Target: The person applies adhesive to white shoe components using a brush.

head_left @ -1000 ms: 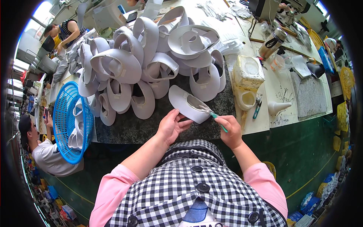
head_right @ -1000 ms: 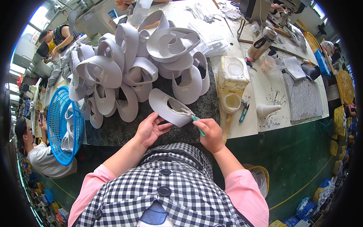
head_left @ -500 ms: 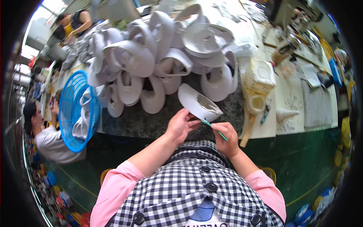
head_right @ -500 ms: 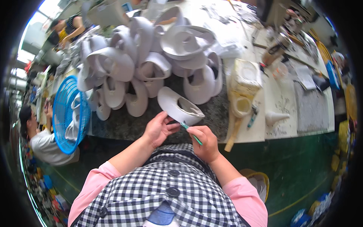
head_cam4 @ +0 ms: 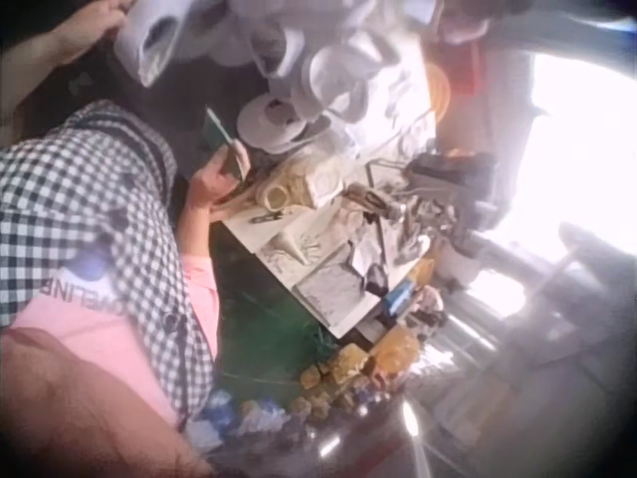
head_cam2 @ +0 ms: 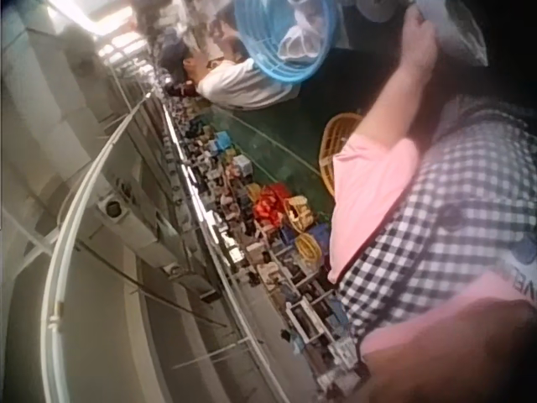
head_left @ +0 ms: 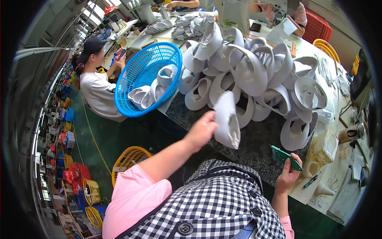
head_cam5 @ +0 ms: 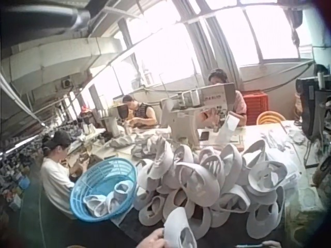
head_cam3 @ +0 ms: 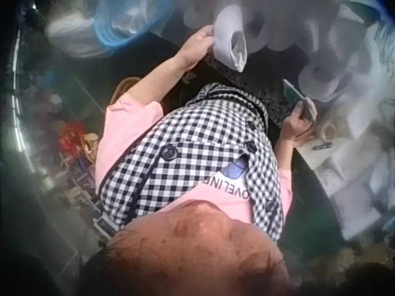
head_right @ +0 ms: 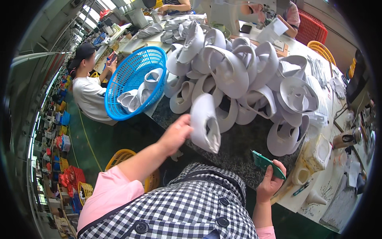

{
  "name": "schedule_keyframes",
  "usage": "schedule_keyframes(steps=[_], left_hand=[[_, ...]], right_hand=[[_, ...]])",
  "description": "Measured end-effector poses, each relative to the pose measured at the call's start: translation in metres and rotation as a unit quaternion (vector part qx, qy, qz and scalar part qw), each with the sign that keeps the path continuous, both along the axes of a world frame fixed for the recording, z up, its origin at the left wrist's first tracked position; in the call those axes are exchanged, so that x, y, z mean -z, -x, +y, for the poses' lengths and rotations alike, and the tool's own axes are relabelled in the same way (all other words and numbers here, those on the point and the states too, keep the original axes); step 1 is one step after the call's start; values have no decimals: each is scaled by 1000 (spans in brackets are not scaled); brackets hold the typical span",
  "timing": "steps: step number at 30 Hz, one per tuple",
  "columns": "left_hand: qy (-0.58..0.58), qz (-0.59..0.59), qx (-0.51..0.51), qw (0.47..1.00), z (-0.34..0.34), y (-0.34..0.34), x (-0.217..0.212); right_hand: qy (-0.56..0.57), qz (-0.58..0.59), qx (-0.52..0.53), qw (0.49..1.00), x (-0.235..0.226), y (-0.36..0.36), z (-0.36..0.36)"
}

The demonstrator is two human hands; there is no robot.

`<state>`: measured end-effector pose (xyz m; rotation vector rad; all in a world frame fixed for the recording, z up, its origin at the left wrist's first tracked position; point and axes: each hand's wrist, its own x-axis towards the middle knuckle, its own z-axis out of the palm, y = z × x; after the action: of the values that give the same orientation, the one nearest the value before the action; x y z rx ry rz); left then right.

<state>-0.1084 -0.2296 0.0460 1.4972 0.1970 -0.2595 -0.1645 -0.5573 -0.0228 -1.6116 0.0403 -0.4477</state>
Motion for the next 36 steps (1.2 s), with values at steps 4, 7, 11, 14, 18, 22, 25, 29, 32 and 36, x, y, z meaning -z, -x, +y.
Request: schedule_keyframes(steps=[4,7,11,14,18,22,25,29,32,36], left_hand=[[-8,-65,-95,993,97,-28,-47],[-71,-75,-189,977,161,-52,-77],[-127,-64,-281,949,242,-94,-84],[-128,-38,-295,946,307,-139,-63],[74,-52,-257,962,372,-207,-18],[134,-24,-280,950,388,-256,34],[-142,127,-366,911,408,-270,95],[-145,129,-325,926,453,-287,141],[-186,127,-367,902,379,-297,109],[-348,-33,-373,860,399,-304,78]], right_hand=[[-35,19,-6,999,4,-8,14],[-47,31,15,998,2,-12,30],[-51,41,27,998,2,-18,49],[-54,51,43,996,1,-20,67],[-12,49,73,996,-6,-14,93],[6,68,111,991,-10,-4,106],[25,88,145,985,-13,5,113],[15,101,191,976,-11,16,117],[18,111,236,965,-6,17,122],[-24,96,214,972,-6,7,140]])
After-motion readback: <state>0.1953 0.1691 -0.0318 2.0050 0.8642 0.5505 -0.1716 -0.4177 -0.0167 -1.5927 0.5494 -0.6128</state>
